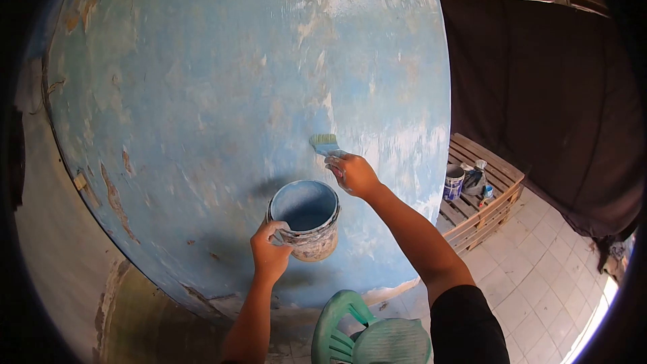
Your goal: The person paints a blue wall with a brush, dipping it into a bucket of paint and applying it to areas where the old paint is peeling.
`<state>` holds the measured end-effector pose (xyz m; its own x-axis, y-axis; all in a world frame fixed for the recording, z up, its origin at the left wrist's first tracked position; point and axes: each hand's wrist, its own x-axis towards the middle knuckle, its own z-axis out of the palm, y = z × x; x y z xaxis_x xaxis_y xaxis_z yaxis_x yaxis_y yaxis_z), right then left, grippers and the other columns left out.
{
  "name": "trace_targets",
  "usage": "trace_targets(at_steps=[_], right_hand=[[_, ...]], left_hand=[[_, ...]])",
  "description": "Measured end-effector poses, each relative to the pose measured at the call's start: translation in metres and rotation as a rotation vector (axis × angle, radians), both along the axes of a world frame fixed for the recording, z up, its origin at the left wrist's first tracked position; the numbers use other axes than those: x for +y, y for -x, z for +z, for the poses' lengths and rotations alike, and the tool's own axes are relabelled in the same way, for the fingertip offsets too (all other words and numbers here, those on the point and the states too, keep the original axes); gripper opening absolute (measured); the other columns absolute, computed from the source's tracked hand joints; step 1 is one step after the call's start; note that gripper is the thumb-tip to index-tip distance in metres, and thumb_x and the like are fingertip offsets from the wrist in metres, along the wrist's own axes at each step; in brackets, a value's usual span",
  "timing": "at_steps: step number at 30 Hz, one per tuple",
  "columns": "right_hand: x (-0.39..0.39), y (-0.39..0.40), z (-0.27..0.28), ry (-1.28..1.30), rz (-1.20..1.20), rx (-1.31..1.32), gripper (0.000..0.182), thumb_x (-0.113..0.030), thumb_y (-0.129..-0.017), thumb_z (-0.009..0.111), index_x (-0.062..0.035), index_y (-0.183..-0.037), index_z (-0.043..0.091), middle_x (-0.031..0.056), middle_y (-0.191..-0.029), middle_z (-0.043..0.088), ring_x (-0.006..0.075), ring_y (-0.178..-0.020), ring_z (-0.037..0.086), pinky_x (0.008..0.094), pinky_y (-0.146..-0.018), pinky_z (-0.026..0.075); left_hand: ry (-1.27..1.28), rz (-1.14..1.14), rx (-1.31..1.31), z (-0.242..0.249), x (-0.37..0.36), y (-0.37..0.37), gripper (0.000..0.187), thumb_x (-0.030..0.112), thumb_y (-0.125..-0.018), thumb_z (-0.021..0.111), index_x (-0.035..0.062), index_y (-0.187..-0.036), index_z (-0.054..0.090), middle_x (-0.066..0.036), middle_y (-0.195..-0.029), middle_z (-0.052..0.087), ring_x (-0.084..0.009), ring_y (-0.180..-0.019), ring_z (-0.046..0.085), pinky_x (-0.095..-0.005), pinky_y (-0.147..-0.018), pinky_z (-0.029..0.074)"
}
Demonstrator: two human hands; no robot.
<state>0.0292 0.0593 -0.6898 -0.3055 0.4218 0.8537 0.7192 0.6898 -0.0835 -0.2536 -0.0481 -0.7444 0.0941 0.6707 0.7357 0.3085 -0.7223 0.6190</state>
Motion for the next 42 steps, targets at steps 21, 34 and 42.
trace_targets(at_steps=[21,34,42], right_hand=[[0.007,0.033,-0.003,-0.133,-0.168,0.249,0.025,-0.005,-0.087,0.076,-0.0061,-0.112,0.074,0.023,-0.123,0.071,0.0419,-0.1,0.073,0.0428,-0.087,0.06],[-0.012,0.012,0.065,-0.214,-0.211,0.316,0.02,0.006,-0.088,0.073,0.0009,-0.107,0.075,0.0224,-0.117,0.074,0.0366,-0.1,0.074,0.0374,-0.086,0.059],[-0.009,0.037,-0.003,-0.115,-0.264,0.241,0.022,-0.001,-0.087,0.075,-0.0041,-0.108,0.076,0.0213,-0.117,0.074,0.0401,-0.097,0.073,0.0422,-0.084,0.061]], left_hand=[[0.009,-0.173,0.027,0.012,0.056,0.036,0.041,-0.012,-0.063,0.079,0.0028,-0.099,0.069,-0.018,-0.111,0.071,-0.035,-0.106,0.071,-0.0385,-0.092,0.054],[-0.063,-0.201,0.015,0.011,0.06,0.047,0.044,-0.012,-0.061,0.081,0.0036,-0.1,0.069,-0.016,-0.111,0.07,-0.0344,-0.106,0.07,-0.0388,-0.092,0.055],[-0.08,-0.204,-0.005,0.011,0.067,0.049,0.042,-0.011,-0.062,0.081,0.0037,-0.1,0.068,-0.016,-0.113,0.07,-0.0345,-0.107,0.07,-0.0391,-0.094,0.054]])
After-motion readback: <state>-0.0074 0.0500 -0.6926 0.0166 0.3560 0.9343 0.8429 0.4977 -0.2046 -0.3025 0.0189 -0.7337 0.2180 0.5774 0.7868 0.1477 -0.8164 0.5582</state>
